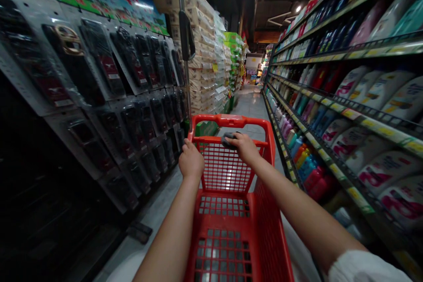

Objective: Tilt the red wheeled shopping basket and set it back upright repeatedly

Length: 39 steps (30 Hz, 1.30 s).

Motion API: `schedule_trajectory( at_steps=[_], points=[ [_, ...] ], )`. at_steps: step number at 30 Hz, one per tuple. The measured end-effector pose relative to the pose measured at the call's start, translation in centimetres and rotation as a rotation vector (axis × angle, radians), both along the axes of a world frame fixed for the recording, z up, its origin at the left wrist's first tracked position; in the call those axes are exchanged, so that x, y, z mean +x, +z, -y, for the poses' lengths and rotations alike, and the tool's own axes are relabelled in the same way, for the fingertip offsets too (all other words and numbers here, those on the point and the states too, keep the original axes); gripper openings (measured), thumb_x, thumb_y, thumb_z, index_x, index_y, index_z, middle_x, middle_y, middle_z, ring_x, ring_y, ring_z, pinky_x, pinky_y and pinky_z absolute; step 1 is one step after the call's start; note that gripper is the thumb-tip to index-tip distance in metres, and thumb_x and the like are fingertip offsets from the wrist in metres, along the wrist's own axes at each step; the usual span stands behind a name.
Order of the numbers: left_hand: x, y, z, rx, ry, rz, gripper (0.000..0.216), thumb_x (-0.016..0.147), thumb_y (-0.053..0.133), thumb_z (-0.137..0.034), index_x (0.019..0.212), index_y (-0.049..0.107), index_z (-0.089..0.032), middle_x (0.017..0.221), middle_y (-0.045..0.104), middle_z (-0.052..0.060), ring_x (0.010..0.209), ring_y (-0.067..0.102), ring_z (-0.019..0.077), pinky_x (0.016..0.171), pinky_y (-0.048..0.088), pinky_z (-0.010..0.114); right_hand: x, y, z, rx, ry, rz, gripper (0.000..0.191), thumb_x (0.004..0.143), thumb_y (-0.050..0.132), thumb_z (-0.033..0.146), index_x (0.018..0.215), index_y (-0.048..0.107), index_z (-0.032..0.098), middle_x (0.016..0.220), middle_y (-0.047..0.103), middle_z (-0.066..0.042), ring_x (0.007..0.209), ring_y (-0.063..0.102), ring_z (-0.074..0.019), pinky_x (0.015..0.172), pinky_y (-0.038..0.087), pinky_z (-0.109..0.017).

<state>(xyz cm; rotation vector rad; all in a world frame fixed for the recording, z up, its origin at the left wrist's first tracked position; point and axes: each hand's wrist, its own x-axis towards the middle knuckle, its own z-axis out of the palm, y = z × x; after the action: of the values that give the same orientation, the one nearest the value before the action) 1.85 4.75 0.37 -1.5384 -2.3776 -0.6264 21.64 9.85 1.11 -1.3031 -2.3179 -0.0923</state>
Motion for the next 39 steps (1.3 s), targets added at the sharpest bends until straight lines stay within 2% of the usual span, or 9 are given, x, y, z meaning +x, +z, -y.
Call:
schedule_trajectory(
  at_steps=[3,5,12,15,18,23,28,32,39],
  points=[
    [0.1,0.1,0.1,0.034,0.007,0.014,0.052,0.093,0.032,-0.013,0.142,0.038,0.002,0.109,0.065,0.022,0.087,0.070,0.0256,0.068,0.054,0.031,3.9,-0.2,0.2,-0.010,-0.133,-0.072,0.047,0.088,0.046,0.008,0.126,0.065,0.027,0.127,0.061,-0.007,0.111,0.053,-0.0244,0.096,0.042,-0.036],
    [0.3,0.1,0.1,0.047,0.013,0.020,0.051,0.094,0.032,-0.015,0.142,0.039,0.002,0.107,0.065,0.021,0.086,0.070,0.0259,0.067,0.054,0.032,4.0,0.0,0.4,-0.021,-0.225,-0.095,0.050,0.084,0.047,0.004,0.124,0.067,0.026,0.124,0.063,-0.007,0.109,0.054,-0.0243,0.094,0.042,-0.035],
    [0.4,-0.5,-0.1,0.070,0.014,-0.090,0.054,0.095,0.033,-0.021,0.141,0.036,0.007,0.106,0.063,0.023,0.083,0.069,0.0247,0.069,0.054,0.031,-7.5,1.0,0.6,-0.005,-0.178,-0.006,0.039,0.098,0.039,0.026,0.128,0.061,0.037,0.126,0.059,-0.004,0.103,0.052,-0.0223,0.089,0.043,-0.033],
    [0.0,-0.7,-0.1,0.070,0.022,-0.142,0.057,0.094,0.034,-0.022,0.141,0.033,0.010,0.106,0.062,0.024,0.084,0.069,0.0249,0.070,0.053,0.031,-8.9,1.2,0.8,0.013,-0.125,0.089,0.043,0.099,0.035,0.024,0.137,0.052,0.037,0.132,0.054,-0.005,0.105,0.051,-0.0220,0.088,0.043,-0.033],
    [-0.3,-0.6,0.0,0.058,0.031,-0.139,0.057,0.093,0.034,-0.021,0.142,0.033,0.009,0.107,0.062,0.024,0.083,0.069,0.0246,0.069,0.053,0.031,-6.1,1.4,1.3,0.008,-0.111,0.177,0.047,0.099,0.033,0.021,0.141,0.047,0.036,0.132,0.054,-0.007,0.107,0.050,-0.0227,0.089,0.042,-0.034],
    [-0.4,-0.1,0.1,0.030,0.018,-0.102,0.057,0.093,0.034,-0.020,0.143,0.032,0.007,0.109,0.062,0.024,0.082,0.069,0.0259,0.065,0.053,0.032,1.1,1.9,2.2,-0.016,-0.299,0.258,0.044,0.097,0.036,0.020,0.135,0.054,0.033,0.123,0.060,-0.009,0.105,0.052,-0.0236,0.088,0.041,-0.036],
    [-0.1,0.3,0.3,0.026,0.025,-0.083,0.055,0.093,0.032,-0.020,0.142,0.034,0.006,0.109,0.062,0.024,0.083,0.070,0.0262,0.064,0.052,0.031,5.3,5.0,1.2,-0.108,-0.266,0.271,0.032,0.090,0.050,0.021,0.115,0.070,0.028,0.106,0.068,-0.007,0.096,0.059,-0.0224,0.082,0.043,-0.031],
    [0.0,0.4,0.3,0.058,0.030,-0.076,0.057,0.093,0.035,-0.025,0.141,0.035,0.006,0.109,0.063,0.023,0.083,0.070,0.0277,0.065,0.052,0.033,7.9,6.8,-1.0,-0.002,-0.381,0.151,0.041,0.087,0.052,0.017,0.124,0.065,0.028,0.121,0.061,-0.009,0.103,0.056,-0.0238,0.086,0.044,-0.031],
    [0.0,0.3,0.1,0.077,0.018,-0.060,0.058,0.093,0.035,-0.028,0.141,0.035,0.005,0.111,0.063,0.023,0.083,0.069,0.0284,0.065,0.052,0.035,9.8,4.1,-0.7,-0.016,-0.402,0.176,0.035,0.092,0.053,0.036,0.123,0.066,0.028,0.133,0.049,-0.011,0.106,0.052,-0.0253,0.090,0.044,-0.035]
  ],
)
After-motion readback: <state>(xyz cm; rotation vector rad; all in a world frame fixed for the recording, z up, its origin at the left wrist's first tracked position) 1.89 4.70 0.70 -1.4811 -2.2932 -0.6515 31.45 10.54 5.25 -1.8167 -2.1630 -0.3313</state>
